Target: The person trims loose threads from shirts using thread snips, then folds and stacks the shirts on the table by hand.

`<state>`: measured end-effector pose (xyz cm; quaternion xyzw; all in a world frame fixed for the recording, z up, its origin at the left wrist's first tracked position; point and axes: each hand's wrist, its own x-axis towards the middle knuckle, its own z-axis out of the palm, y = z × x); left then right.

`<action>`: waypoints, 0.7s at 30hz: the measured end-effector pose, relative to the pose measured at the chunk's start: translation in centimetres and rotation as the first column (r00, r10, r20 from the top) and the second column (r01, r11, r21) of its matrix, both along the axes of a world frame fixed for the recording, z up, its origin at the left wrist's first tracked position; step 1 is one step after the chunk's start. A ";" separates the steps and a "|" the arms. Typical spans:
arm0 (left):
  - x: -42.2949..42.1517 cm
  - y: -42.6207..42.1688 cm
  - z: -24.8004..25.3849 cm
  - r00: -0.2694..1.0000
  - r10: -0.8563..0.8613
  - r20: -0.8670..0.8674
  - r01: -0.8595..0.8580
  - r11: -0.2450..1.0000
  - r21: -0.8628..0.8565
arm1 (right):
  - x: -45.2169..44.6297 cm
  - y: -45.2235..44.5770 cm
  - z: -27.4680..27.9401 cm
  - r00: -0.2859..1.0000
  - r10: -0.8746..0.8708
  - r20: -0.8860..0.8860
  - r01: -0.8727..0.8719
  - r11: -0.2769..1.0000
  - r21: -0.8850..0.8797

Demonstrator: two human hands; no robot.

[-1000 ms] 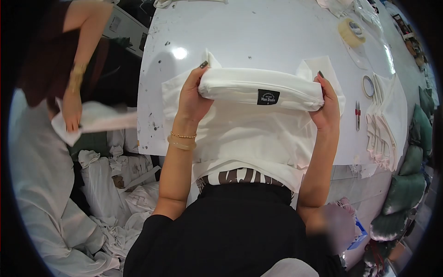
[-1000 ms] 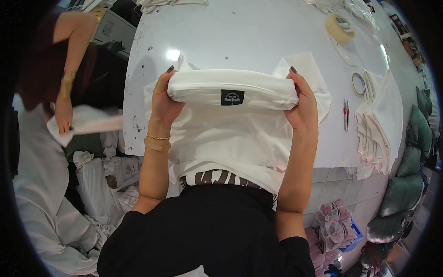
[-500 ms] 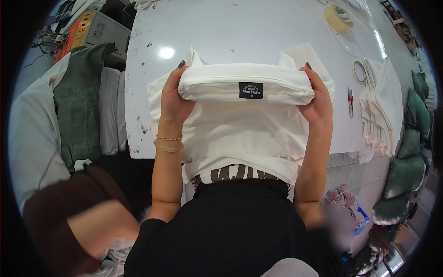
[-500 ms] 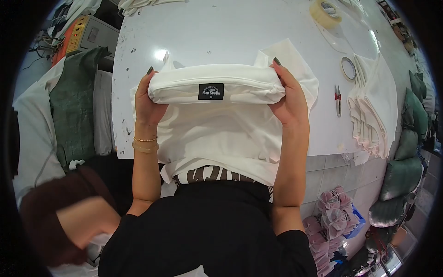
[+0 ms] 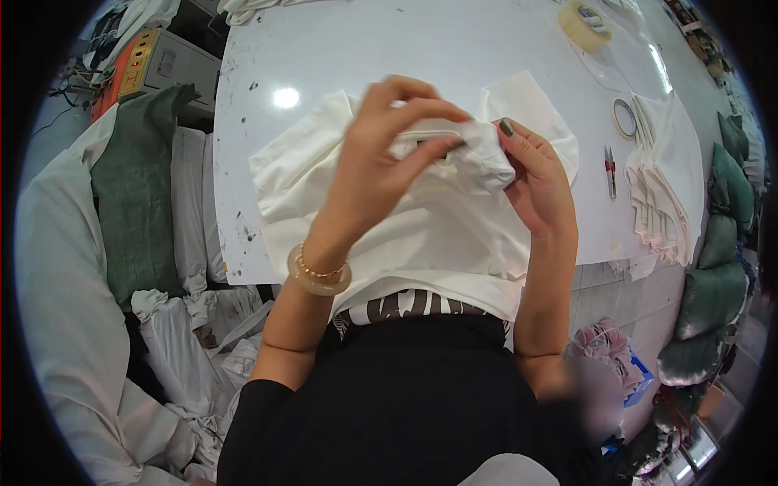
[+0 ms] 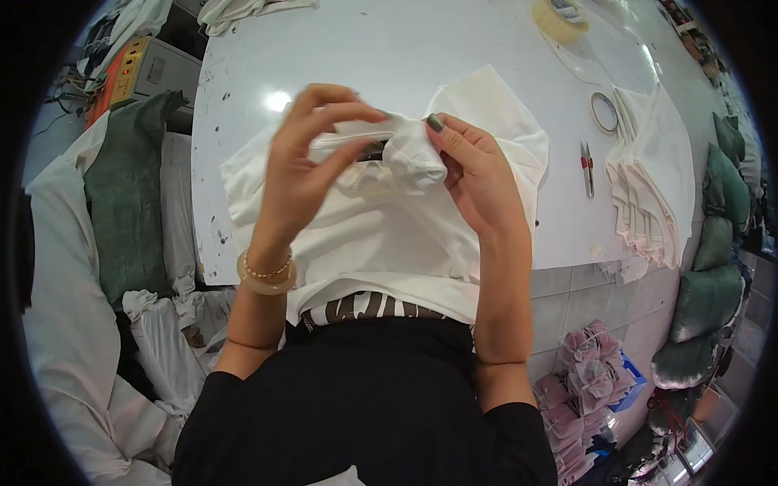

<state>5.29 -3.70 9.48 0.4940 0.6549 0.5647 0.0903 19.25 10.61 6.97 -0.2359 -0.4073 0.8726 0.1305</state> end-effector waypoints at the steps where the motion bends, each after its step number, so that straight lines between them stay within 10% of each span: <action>1: 0.6 0.5 0.1 0.995 -0.102 0.018 0.102 0.995 -0.002 | 0.0 -0.5 0.6 1.000 0.001 0.002 -0.001 1.000 -0.010; 13: 0.5 1.3 -3.0 0.965 -0.074 0.252 0.042 0.991 0.129 | 0.3 0.0 -0.5 0.999 0.017 0.027 -0.016 0.999 -0.039; 16: 0.8 0.7 -3.5 0.843 -0.081 0.533 0.034 0.995 0.096 | 0.3 -0.2 -0.4 0.999 -0.005 0.035 0.007 0.999 -0.041; 21: 2.0 0.8 -2.0 0.969 -0.096 0.228 0.082 0.994 0.071 | 0.2 -0.4 -0.4 1.000 -0.005 0.016 0.006 0.999 -0.046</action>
